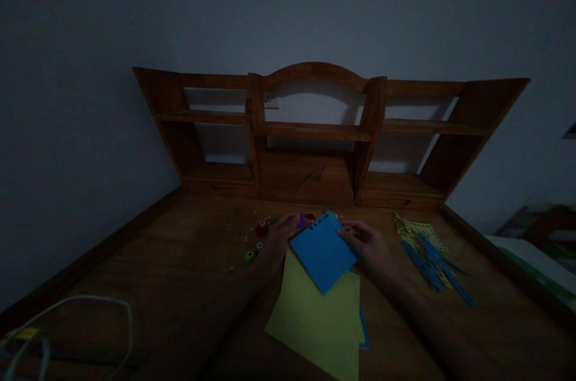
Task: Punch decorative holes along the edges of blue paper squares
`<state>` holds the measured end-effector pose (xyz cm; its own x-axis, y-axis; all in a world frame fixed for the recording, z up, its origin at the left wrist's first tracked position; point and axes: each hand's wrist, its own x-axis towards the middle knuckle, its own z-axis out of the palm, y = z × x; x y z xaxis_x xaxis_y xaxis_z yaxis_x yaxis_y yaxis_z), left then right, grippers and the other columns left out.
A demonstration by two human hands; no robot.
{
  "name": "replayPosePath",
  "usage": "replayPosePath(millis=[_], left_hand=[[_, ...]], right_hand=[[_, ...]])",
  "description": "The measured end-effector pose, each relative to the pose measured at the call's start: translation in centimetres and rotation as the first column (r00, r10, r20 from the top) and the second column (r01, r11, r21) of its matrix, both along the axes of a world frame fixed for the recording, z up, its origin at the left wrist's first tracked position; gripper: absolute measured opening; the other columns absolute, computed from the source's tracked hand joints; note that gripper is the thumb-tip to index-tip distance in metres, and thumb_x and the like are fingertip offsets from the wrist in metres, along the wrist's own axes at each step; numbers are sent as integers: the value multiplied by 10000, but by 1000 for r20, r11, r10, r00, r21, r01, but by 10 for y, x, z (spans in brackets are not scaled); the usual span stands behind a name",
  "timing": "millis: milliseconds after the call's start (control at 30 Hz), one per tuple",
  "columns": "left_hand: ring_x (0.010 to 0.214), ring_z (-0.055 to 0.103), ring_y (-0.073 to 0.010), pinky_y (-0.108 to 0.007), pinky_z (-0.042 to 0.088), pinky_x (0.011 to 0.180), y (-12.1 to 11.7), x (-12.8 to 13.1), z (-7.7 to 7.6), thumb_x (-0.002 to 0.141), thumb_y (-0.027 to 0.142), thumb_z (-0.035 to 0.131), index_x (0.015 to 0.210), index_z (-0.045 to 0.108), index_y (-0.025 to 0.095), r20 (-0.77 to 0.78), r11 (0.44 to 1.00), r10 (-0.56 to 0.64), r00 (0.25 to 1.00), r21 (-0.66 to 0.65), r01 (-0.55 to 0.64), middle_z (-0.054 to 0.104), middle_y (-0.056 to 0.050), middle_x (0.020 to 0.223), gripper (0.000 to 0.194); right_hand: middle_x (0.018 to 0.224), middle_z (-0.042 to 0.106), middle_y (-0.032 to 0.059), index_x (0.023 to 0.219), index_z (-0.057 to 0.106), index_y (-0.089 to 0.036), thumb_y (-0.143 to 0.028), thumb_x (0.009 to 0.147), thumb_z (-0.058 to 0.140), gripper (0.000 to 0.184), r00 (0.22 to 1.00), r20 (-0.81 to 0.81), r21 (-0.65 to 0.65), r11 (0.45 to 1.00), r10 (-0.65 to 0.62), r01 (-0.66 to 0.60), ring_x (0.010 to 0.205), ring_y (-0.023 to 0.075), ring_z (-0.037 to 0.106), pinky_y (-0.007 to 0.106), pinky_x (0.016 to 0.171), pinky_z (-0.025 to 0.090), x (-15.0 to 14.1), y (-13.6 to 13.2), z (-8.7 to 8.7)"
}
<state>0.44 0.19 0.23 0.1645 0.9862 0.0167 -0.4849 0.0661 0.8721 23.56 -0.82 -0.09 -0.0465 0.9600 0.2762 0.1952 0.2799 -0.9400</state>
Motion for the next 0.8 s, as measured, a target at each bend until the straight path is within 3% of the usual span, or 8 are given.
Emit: replayPosePath(millis=[167, 300, 500, 633, 800], left_hand=[[698, 592, -164, -254, 435, 623, -6, -3, -4, 746, 411, 752, 938, 717, 149, -257, 993, 23, 966, 116, 7, 688, -38, 835, 327], [777, 614, -207, -288, 459, 678, -13, -4, 2, 699, 379, 787, 951, 747, 159, -413, 990, 2, 911, 127, 55, 708, -72, 911, 337], [803, 646, -223, -319, 490, 709, -20, -4, 10, 725, 401, 776, 1079, 709, 165, -251, 997, 35, 967, 71, -18, 710, -101, 995, 431], [795, 647, -221, -316, 495, 674, -23, -2, 11, 774, 429, 735, 1152, 666, 162, -154, 998, 56, 987, 50, -49, 699, -111, 1037, 468], [785, 649, -214, -313, 506, 687, -23, 0, 17, 796, 414, 718, 1026, 672, 122, -40, 996, 58, 998, 72, -55, 700, -120, 976, 375]], right_hand=[[816, 679, 44, 1047, 698, -183, -470, 778, 704, 393, 1000, -11, -38, 999, 22, -22, 677, 175, 603, 264, 563, 451, -1, -2, 2], [816, 688, 50, 1053, 699, -183, -469, 761, 724, 410, 997, -67, -81, 996, 32, -37, 655, 179, 606, 273, 551, 454, 0, -4, 9], [923, 737, 86, 988, 709, -201, -494, 676, 797, 437, 928, -368, -238, 960, 53, -149, 754, 237, 682, 366, 705, 526, -10, -10, 16], [895, 747, 71, 830, 720, -208, -536, 630, 808, 394, 949, -292, -262, 945, 119, -198, 798, 277, 692, 389, 722, 543, -16, -14, 13], [621, 691, 50, 684, 651, -219, -612, 619, 783, 420, 986, -165, -277, 959, 8, -54, 644, 279, 663, 332, 509, 503, -9, -13, 12]])
